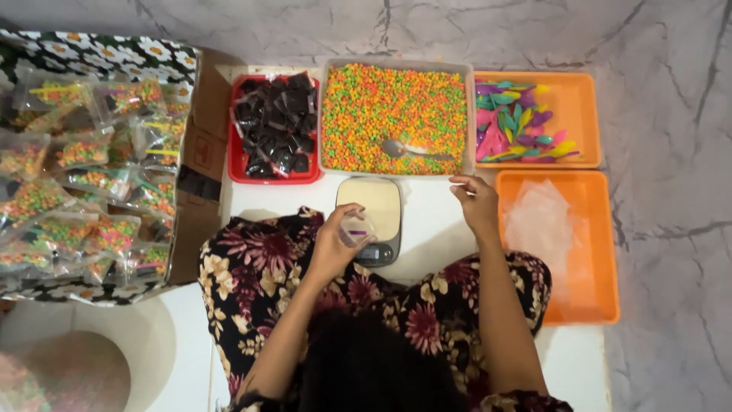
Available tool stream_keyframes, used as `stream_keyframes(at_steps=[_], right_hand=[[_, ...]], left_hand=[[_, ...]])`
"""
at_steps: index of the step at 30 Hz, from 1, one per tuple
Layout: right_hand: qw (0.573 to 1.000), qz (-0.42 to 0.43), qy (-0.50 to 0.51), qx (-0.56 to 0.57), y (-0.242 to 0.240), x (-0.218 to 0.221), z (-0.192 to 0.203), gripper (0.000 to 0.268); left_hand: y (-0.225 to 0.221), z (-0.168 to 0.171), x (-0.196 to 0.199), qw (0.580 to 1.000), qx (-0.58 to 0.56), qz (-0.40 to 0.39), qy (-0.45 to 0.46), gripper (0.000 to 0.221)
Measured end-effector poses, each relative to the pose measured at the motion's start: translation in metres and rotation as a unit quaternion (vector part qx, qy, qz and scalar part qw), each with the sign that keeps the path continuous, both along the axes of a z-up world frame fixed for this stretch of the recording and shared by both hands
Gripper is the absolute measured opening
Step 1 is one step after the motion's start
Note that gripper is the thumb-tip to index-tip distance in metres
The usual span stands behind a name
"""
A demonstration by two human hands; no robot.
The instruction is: Packaging small colorful beads into plastic bags by scooping them from a container and weighing them on a digital scale.
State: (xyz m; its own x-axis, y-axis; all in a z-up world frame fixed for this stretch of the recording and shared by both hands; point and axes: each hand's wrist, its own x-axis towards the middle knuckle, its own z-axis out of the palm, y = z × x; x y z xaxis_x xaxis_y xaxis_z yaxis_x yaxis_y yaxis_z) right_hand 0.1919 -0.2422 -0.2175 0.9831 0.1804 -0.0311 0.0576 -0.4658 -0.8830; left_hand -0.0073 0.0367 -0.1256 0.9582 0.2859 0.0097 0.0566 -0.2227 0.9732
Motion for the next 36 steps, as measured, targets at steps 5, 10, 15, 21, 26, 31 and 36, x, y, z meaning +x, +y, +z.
stream_keyframes(at_steps=[5,10,15,21,26,31,36], right_hand=[[0.978,0.040,-0.090,-0.183,0.026,0.071,-0.076,0.024],[0.908,0.097,-0.159,-0.376,0.043,0.128,-0.184,0.016],[0.827,0.133,-0.197,-0.510,0.048,0.144,-0.189,0.013],[0.946,0.146,-0.077,-0.278,0.052,0.130,-0.092,0.008],[0.994,-0.048,0.046,0.082,0.085,0.115,-0.067,0.011],[0.972,-0.113,0.047,0.201,0.156,0.083,-0.065,0.016],[0.937,-0.140,0.140,0.287,0.207,0.072,-0.097,0.024]], left_hand=[[0.011,-0.012,0.013,0.998,-0.021,0.037,0.056,0.064],[0.018,0.006,0.035,0.991,-0.017,0.066,0.114,0.077],[0.027,-0.007,0.060,0.988,-0.008,0.089,0.126,0.075],[0.029,-0.024,0.087,0.989,-0.043,0.082,0.119,0.073],[0.044,-0.042,0.078,0.985,-0.056,0.107,0.121,0.067],[0.056,-0.053,0.058,0.980,-0.057,0.122,0.146,0.066],[0.063,-0.055,0.047,0.978,-0.088,0.137,0.133,0.083]])
